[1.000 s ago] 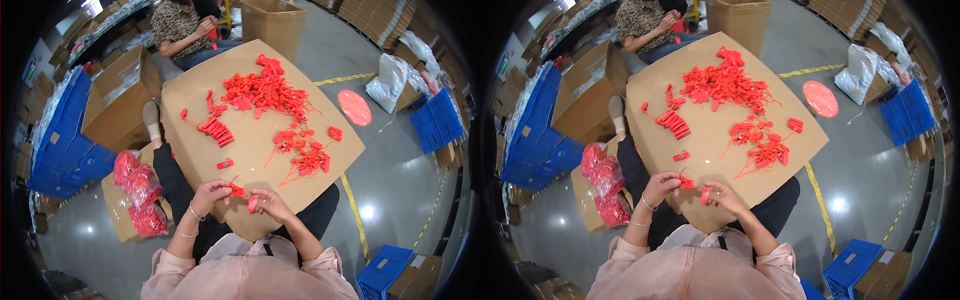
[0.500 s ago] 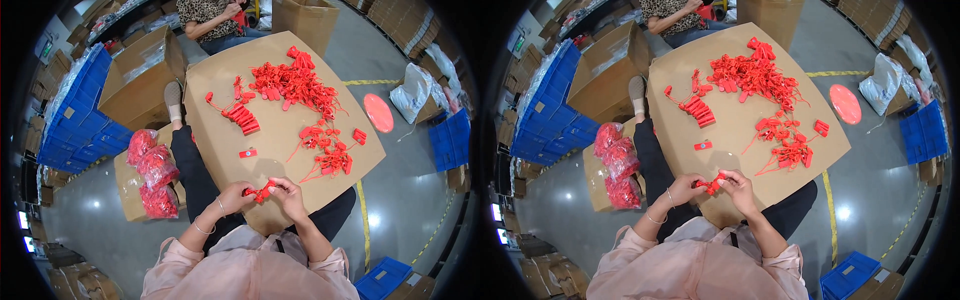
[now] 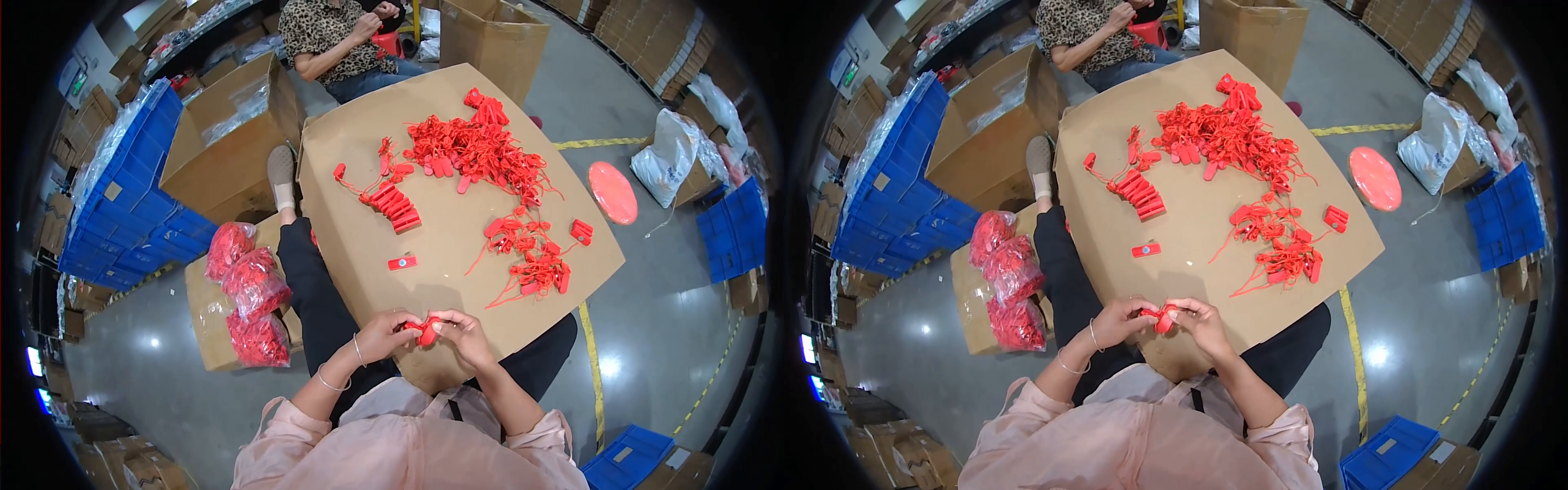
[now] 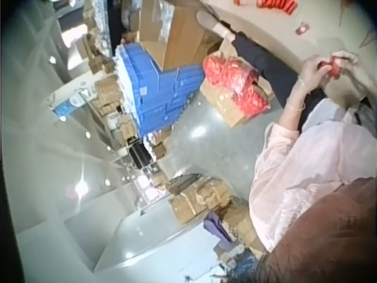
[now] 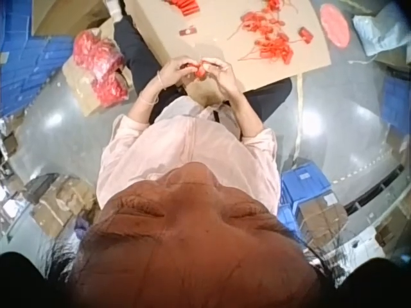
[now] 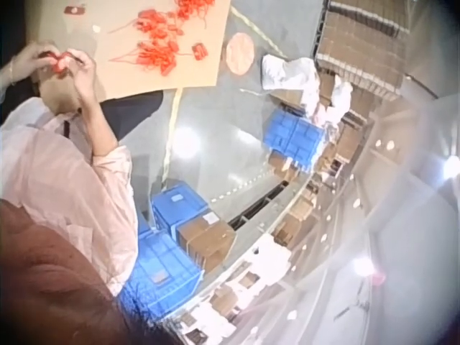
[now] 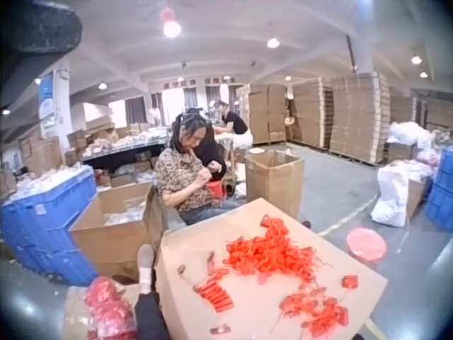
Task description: The recorder is tying strings onto red product identification tags at a workbench.
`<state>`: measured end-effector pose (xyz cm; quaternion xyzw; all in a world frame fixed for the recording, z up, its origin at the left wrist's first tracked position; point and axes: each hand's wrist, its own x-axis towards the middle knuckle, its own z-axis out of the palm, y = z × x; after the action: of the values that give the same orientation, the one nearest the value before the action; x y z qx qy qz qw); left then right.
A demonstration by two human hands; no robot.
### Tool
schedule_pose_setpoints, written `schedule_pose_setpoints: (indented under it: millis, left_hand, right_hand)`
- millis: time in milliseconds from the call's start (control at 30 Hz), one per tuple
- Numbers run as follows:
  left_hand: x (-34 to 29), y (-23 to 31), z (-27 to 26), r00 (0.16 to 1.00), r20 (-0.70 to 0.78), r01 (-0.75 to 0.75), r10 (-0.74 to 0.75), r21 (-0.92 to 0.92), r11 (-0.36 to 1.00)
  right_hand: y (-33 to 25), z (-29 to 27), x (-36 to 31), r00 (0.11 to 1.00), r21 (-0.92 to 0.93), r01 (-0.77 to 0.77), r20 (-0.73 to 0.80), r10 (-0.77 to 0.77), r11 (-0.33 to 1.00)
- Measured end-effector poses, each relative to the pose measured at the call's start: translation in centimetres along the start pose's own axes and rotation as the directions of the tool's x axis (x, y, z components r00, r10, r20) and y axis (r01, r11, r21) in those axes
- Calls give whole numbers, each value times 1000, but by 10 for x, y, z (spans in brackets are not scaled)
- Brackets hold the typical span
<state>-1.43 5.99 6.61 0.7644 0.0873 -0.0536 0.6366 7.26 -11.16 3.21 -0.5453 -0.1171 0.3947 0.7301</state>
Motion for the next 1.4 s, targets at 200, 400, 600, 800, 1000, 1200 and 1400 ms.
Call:
schedule_pose_setpoints:
  millis: [200, 400, 600, 800, 1000, 1200, 1400]
  left_hand:
    - [8, -4, 9, 983, 110, 166, -150, -156, 974]
    - [20, -10, 7, 983, 159, 142, -95, -320, 937]
    - [4, -45, -17, 982, -31, 171, -187, -285, 943]
    - [20, -38, 3, 980, 20, 193, -197, -337, 921]
    - [25, -55, -21, 955, -229, 147, -187, -182, 972]
    - [63, -30, -35, 855, -492, -1, 161, 310, 951]
    - [95, -52, -37, 824, -347, -50, 448, 743, 668]
  right_hand:
    - [9, -14, -12, 974, 170, -222, 91, 209, 960]
    - [-17, -43, -21, 893, 222, -446, 178, 413, 867]
    - [-139, -49, 83, 949, 376, -293, 4, 314, 879]
    - [-362, -86, 268, 790, 371, 597, -120, -601, 711]
    - [-194, -28, 206, 956, -443, 264, 239, -171, 857]
    - [-56, -51, 63, 996, -136, -58, -74, 48, 989]
    - [12, -54, -2, 982, 41, -131, -130, 135, 991]
